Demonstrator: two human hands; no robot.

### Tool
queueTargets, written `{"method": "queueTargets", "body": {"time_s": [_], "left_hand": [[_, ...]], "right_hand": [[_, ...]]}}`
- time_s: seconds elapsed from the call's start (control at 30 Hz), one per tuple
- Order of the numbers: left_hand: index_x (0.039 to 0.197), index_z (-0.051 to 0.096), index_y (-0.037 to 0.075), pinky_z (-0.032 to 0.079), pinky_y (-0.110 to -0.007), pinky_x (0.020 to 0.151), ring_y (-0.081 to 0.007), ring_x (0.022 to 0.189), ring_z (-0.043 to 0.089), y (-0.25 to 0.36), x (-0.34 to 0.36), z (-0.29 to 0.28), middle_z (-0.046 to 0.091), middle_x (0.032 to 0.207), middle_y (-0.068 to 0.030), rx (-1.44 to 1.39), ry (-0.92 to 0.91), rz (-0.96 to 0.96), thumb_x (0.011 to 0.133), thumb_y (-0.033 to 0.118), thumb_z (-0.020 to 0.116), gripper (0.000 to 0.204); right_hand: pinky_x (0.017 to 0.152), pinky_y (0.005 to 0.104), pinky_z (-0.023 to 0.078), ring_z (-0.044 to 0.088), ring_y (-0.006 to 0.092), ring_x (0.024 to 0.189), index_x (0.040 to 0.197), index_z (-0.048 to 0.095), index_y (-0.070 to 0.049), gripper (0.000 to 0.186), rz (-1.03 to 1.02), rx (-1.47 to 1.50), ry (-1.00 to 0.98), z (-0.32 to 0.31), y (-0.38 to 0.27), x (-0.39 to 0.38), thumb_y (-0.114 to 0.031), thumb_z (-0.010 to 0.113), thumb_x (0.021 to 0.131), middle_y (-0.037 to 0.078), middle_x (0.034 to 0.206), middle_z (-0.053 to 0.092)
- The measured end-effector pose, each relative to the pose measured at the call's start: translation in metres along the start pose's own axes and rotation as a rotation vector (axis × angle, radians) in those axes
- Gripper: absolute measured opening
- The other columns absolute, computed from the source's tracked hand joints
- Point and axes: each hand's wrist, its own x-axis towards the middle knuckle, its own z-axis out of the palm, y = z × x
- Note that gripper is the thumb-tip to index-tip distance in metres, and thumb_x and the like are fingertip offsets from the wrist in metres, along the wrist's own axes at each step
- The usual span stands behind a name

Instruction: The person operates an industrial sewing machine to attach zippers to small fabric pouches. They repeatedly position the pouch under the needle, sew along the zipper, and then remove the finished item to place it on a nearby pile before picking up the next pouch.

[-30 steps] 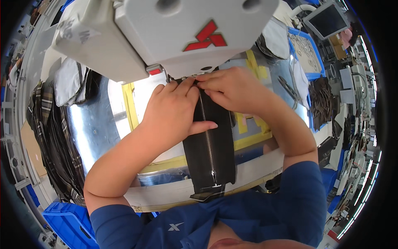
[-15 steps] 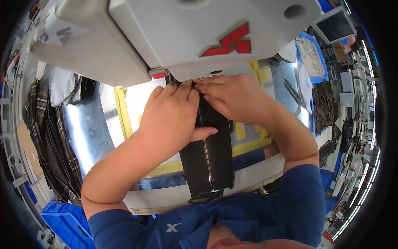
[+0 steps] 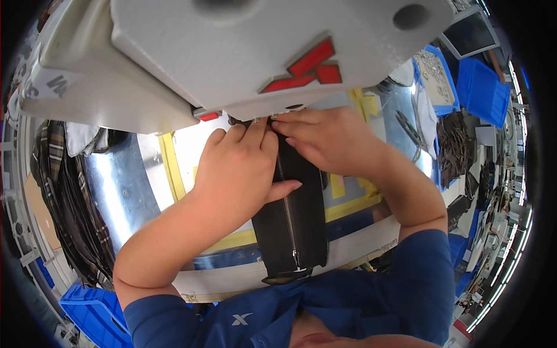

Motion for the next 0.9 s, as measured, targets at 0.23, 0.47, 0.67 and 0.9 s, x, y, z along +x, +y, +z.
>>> {"method": "queueTargets", "body": {"time_s": [0.23,0.47,0.67,0.9], "left_hand": [[0.123,0.068,-0.004,0.054,-0.044,0.097,-0.0346,0.117,0.071,0.0,-0.001,0.0,0.069,0.139,-0.0231,0.006,0.007,0.002,0.07,0.062,0.09,0.087],[0.129,0.068,-0.005,0.05,-0.047,0.106,-0.0365,0.126,0.067,0.001,-0.001,-0.001,0.067,0.143,-0.0225,0.005,0.012,0.012,0.069,0.059,0.092,0.091],[0.141,0.064,-0.006,0.042,-0.052,0.118,-0.0406,0.141,0.056,0.005,0.002,0.014,0.061,0.152,-0.0229,-0.075,0.074,0.165,0.069,0.057,0.092,0.099],[0.142,0.062,-0.006,0.042,-0.054,0.117,-0.0419,0.137,0.058,0.008,0.001,0.02,0.061,0.15,-0.0238,0.041,0.108,0.2,0.078,0.062,0.083,0.096]], "right_hand": [[0.072,0.0351,0.063,0.078,0.0197,0.093,0.121,0.079,-0.011,0.028,-0.037,-0.045,0.017,0.001,-0.002,-0.003,-0.02,0.073,0.095,-0.001,0.135,0.076],[0.077,0.0387,0.063,0.077,0.0223,0.099,0.119,0.078,-0.01,0.025,0.009,-0.011,0.0,0.0,-0.006,-0.004,-0.02,0.07,0.097,0.002,0.132,0.076],[0.093,0.0414,0.062,0.075,0.0266,0.115,0.123,0.079,-0.007,0.032,0.081,-0.028,-0.205,-0.029,-0.001,-0.013,-0.026,0.069,0.1,0.006,0.134,0.076],[0.092,0.0404,0.061,0.077,0.0295,0.1,0.119,0.08,-0.007,0.028,0.495,0.131,0.295,-0.084,0.083,-0.056,-0.025,0.072,0.1,0.011,0.115,0.08]]}}
